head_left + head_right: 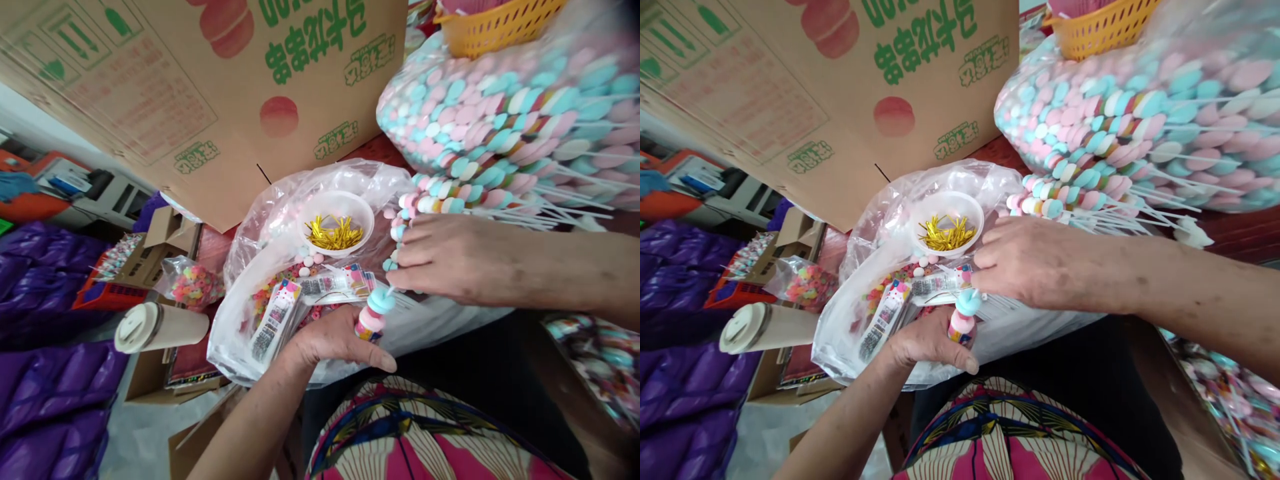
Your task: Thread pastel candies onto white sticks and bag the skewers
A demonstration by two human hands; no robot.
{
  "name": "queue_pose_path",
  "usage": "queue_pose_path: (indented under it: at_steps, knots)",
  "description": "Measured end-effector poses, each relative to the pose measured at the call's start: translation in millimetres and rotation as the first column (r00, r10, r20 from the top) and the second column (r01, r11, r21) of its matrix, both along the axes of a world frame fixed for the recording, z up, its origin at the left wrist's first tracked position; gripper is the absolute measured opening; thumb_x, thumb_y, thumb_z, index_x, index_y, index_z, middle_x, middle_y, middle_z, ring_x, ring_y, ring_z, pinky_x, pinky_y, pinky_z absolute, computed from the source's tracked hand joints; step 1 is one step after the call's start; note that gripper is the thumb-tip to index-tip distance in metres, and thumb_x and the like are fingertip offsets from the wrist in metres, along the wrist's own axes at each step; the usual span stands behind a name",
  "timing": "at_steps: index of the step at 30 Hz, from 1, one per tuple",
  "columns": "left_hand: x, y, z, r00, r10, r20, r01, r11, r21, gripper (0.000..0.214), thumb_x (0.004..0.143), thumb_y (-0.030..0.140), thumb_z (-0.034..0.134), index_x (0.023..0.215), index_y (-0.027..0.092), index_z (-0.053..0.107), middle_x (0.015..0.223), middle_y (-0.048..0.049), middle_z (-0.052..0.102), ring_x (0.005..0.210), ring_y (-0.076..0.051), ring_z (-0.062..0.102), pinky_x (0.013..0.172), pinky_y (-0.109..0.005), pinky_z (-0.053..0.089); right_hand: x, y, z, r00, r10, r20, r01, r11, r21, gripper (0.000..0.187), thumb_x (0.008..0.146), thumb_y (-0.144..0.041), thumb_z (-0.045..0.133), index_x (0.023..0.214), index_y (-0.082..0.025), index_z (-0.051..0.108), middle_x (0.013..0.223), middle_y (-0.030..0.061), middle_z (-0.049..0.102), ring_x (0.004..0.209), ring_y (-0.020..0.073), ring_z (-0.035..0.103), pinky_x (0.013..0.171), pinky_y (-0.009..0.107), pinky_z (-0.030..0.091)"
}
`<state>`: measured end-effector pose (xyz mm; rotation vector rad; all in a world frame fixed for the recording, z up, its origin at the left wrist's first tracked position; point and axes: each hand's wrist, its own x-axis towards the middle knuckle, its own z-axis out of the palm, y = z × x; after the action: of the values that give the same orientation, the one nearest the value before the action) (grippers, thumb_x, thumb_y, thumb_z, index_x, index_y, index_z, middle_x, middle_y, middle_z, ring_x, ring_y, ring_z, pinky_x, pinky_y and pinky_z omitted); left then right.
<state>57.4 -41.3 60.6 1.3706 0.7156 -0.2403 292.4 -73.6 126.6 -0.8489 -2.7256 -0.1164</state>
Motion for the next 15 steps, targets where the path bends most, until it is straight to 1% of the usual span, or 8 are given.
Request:
queue_pose_path:
  at_steps: [2,4,6,8,10,12,14,15]
  knots:
    - [3,-1,-0.4,0.998,-0.059,0.023,0.06,0.997,-0.057,0.043,0.054,0.042,0.082,0.058,0.016,0.049,0.05,0.0043,0.049,0.044,-0.008,0.044,0.044,-0.022,0.033,-5,4,1.7,0.996,-0.024,0.09,0.035,0.991,-0.126,0.022,0.086,-0.014,0.048,0.07,-0.02,0.062,0.064,0.0011,0.059,0.063,0.0156,0.05,0.063,0.032,0.032]
    - [5,-1,-1.2,1.0,-0.01,0.026,0.012,0.998,-0.067,0.042,0.056,0.042,0.081,0.063,0.016,0.048,0.052,0.0058,0.048,0.043,-0.008,0.044,0.042,-0.022,0.034,-9,7,0.8,0.983,-0.013,0.181,0.064,0.958,-0.279,0.018,0.081,-0.014,0.054,0.066,-0.019,0.062,0.064,0.001,0.061,0.061,0.0146,0.05,0.06,0.03,0.031]
    - [7,-2,-1.5,0.999,0.038,0.016,-0.038,0.999,-0.029,0.043,0.055,0.041,0.082,0.07,0.017,0.05,0.056,0.007,0.047,0.045,-0.007,0.043,0.043,-0.021,0.035,-14,7,-3.8,0.978,0.003,0.21,0.077,0.926,-0.371,0.017,0.079,-0.013,0.054,0.066,-0.019,0.063,0.065,0.0014,0.063,0.061,0.0145,0.052,0.059,0.03,0.03]
    - [11,-2,-0.7,1.0,0.023,-0.004,-0.022,0.999,0.033,0.043,0.055,0.04,0.082,0.076,0.016,0.053,0.06,0.0067,0.047,0.046,-0.007,0.042,0.044,-0.021,0.037,-22,4,-12.2,0.98,-0.007,0.198,0.088,0.91,-0.404,0.017,0.079,-0.012,0.053,0.07,-0.019,0.065,0.067,0.002,0.065,0.063,0.0149,0.054,0.06,0.03,0.03]
    - [17,-1,1.5,0.999,-0.006,-0.048,0.01,0.996,0.093,0.043,0.057,0.041,0.081,0.082,0.015,0.056,0.065,0.0045,0.052,0.048,-0.007,0.045,0.045,-0.022,0.039,-30,1,-22.6,0.98,-0.032,0.194,0.113,0.899,-0.422,0.014,0.077,-0.012,0.054,0.073,-0.018,0.067,0.07,0.0033,0.067,0.065,0.0156,0.056,0.06,0.03,0.03]
    - [20,1,6.1,0.999,0.036,-0.037,-0.03,0.988,0.152,0.052,0.06,0.04,0.079,0.099,0.015,0.058,0.076,0.0,0.06,0.054,-0.01,0.051,0.051,-0.025,0.044,-34,-1,-31.9,0.983,-0.053,0.175,0.127,0.887,-0.445,0.013,0.078,-0.014,0.055,0.075,-0.017,0.067,0.074,0.0043,0.068,0.066,0.0158,0.056,0.06,0.029,0.031]
    - [15,3,13.2,0.993,0.118,0.029,-0.122,0.951,0.285,0.071,0.061,0.039,0.078,0.122,0.017,0.05,0.098,-0.0072,0.064,0.075,-0.016,0.06,0.065,-0.03,0.049,-30,-1,-37.4,0.989,-0.103,0.102,0.138,0.877,-0.459,0.018,0.083,-0.016,0.05,0.074,-0.016,0.066,0.074,0.004,0.067,0.067,0.015,0.056,0.061,0.028,0.032]
    - [10,4,17.0,0.988,0.148,0.053,-0.157,0.909,0.385,0.08,0.06,0.04,0.079,0.129,0.018,0.045,0.11,-0.0104,0.062,0.089,-0.02,0.06,0.074,-0.033,0.049,-25,-1,-38.6,0.989,-0.138,0.049,0.145,0.874,-0.464,0.022,0.086,-0.018,0.047,0.073,-0.017,0.064,0.072,0.0033,0.066,0.067,0.0145,0.055,0.062,0.028,0.032]
